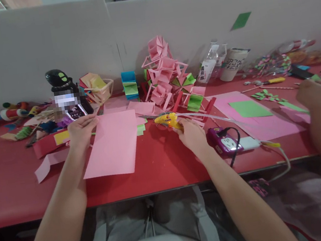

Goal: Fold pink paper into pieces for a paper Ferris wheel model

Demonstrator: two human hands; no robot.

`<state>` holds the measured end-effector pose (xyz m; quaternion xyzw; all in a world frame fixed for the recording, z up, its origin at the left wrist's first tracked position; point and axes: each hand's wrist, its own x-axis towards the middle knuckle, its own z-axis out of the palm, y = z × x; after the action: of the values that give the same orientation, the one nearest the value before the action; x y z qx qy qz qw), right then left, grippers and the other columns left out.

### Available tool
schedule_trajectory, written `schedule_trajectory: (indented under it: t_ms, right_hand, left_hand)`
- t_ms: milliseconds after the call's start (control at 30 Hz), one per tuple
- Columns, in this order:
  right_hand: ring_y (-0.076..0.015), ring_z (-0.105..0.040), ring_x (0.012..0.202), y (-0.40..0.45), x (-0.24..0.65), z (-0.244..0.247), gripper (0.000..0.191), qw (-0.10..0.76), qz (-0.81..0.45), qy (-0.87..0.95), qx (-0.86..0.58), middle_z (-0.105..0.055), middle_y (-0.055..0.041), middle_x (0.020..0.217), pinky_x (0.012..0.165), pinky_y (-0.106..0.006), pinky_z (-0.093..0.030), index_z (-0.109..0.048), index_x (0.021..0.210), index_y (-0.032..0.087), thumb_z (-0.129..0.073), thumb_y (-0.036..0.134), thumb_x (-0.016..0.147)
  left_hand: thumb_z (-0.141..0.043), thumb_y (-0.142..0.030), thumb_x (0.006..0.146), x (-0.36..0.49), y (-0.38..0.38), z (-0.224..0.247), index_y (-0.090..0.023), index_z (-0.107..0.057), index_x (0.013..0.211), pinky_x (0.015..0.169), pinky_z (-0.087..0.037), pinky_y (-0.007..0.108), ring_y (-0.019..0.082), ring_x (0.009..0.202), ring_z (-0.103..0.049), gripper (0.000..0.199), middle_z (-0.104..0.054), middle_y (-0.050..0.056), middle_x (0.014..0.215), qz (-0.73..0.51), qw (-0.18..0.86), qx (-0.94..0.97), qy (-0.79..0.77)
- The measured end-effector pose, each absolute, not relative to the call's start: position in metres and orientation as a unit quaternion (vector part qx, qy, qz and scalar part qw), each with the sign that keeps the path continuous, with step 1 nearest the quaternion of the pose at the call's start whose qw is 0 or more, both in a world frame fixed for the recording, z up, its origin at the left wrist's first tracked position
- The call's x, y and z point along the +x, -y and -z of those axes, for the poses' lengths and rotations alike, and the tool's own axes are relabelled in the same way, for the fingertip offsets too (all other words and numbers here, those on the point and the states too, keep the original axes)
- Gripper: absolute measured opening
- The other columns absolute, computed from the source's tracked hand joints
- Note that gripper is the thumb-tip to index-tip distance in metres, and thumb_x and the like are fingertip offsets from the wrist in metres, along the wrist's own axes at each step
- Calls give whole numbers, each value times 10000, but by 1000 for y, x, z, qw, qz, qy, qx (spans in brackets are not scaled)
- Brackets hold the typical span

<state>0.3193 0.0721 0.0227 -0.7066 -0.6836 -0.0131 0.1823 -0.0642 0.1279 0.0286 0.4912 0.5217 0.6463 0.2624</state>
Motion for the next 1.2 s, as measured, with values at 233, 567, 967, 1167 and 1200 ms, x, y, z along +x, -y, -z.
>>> schedule_trajectory:
  t_ms: [233, 567, 967, 1167, 1200]
  right_hand:
    - [-304, -676, 988, -71, 321, -25, 291, 158, 13, 687, -709, -733, -136, 1109, 756, -367, -456, -661, 1152, 179, -597, 359, 933]
    - [-276, -651, 881, -49, 331, -33, 310, 172, 33, 714, -678, -696, -126, 1045, 694, -350, -435, -659, 1040, 187, -654, 442, 863]
    - [-249, -641, 1023, -72, 229, -45, 432, 435, -299, 687, -500, -710, -102, 1120, 901, -389, -490, -662, 1079, 198, -527, 575, 917]
    - [-138, -453, 589, -131, 209, -35, 425, 477, -388, 619, -489, -476, 18, 587, 575, -287, -363, -475, 609, 214, -573, 569, 821]
    - [-132, -426, 590, -134, 208, -31, 418, 481, -355, 626, -501, -447, 24, 578, 570, -284, -332, -454, 600, 215, -564, 546, 831]
  left_hand:
    - [-862, -364, 614, -61, -127, -29, -136, -787, 939, 703, -583, 296, 213, 764, -717, 404, -769, 86, 820, -633, 291, 499, -515]
    - [-847, -355, 642, -54, -124, -30, -141, -787, 958, 739, -577, 314, 197, 747, -708, 386, -775, 86, 844, -624, 304, 503, -515]
    - [-877, -355, 594, -42, -128, -27, -153, -776, 929, 765, -592, 333, 199, 771, -715, 403, -776, 84, 842, -656, 359, 461, -478]
    - [-868, -355, 603, -44, -131, -23, -146, -772, 948, 730, -590, 318, 191, 745, -709, 415, -769, 73, 832, -662, 352, 450, -485]
    - [-864, -360, 608, -44, -132, -22, -143, -772, 952, 722, -591, 319, 198, 749, -711, 418, -768, 75, 831, -657, 349, 458, -487]
